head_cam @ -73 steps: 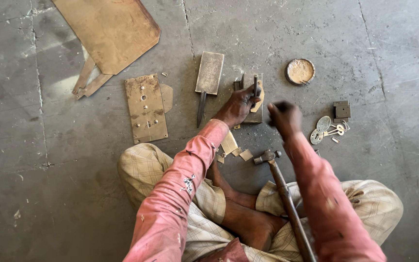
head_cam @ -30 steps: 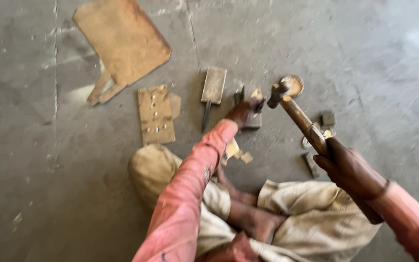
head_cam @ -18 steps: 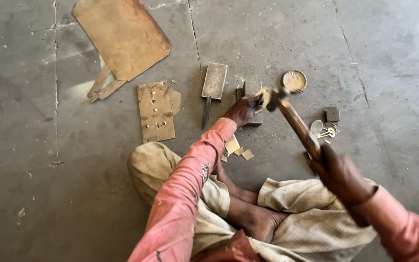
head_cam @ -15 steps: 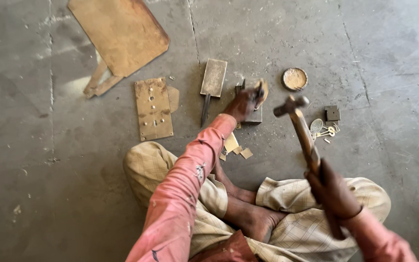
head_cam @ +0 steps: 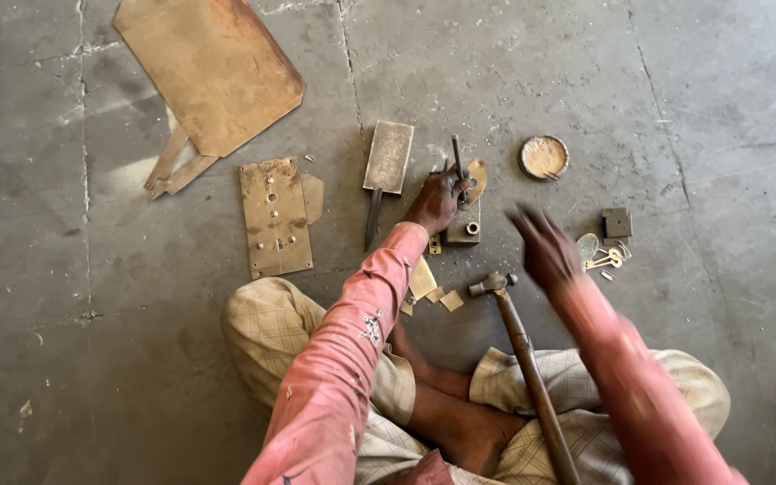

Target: The person sits on the floor and uses a hammer and chisel to shape small metal pieces. They then use a hand drill to create holes in a larger metal plate, working methodically on each component.

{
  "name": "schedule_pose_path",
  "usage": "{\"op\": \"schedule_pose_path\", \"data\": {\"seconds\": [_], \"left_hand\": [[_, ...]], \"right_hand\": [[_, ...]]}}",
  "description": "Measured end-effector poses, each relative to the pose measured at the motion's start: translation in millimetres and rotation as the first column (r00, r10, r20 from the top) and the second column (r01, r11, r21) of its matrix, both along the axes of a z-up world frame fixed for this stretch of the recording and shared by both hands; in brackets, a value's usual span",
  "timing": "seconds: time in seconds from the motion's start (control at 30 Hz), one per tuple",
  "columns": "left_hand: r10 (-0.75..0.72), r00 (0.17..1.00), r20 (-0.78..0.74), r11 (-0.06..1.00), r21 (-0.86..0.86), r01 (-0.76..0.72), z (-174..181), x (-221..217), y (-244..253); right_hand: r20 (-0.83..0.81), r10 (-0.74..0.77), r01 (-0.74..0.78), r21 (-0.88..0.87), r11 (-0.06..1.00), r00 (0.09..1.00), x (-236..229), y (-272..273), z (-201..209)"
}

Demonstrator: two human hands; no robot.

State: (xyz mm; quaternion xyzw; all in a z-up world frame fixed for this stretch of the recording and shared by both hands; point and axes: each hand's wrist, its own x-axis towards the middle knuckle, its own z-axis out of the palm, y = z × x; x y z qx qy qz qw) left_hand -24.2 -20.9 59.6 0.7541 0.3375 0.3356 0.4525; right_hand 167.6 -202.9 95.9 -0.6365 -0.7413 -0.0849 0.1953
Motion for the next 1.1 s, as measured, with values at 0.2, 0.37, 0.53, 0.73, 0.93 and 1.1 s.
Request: {"op": "schedule_pose_path", "data": {"seconds": [0.2,0.37,0.53,0.73,0.93,1.1], "left_hand": [[0.195,0.980,0.036,0.978,-0.079,-0.192,8,2,-10],[0.128,0.975,-0.183,0.990,-0.043,-0.137,-5,-5,-55],[0.307,0.951,-0.041,0.949,-0.064,-0.309,-20,7,-50],[0.309,0.941,0.135,0.930,-0.249,-0.270,-13,-17,-8],[-0.022,0.888,0.459,0.954,-0.255,0.155,9,-23,-10],[-0.146,0.986,0.086,0.989,0.006,0.146,22,-16,-21]], "right_hand": [[0.253,0.136,-0.185,0.185,0.965,0.958,-12,117,3],[-0.083,-0.237,0.224,-0.138,0.965,0.968,9,97,-1],[-0.795,-0.448,0.134,-0.433,0.891,0.409,6,41,-8],[-0.850,-0.456,-0.035,-0.481,0.876,0.265,-31,20,-29],[-0.827,-0.476,0.007,-0.497,0.868,0.299,-42,31,-29],[-0.807,-0.486,0.038,-0.503,0.863,0.335,-48,28,-25]]}}
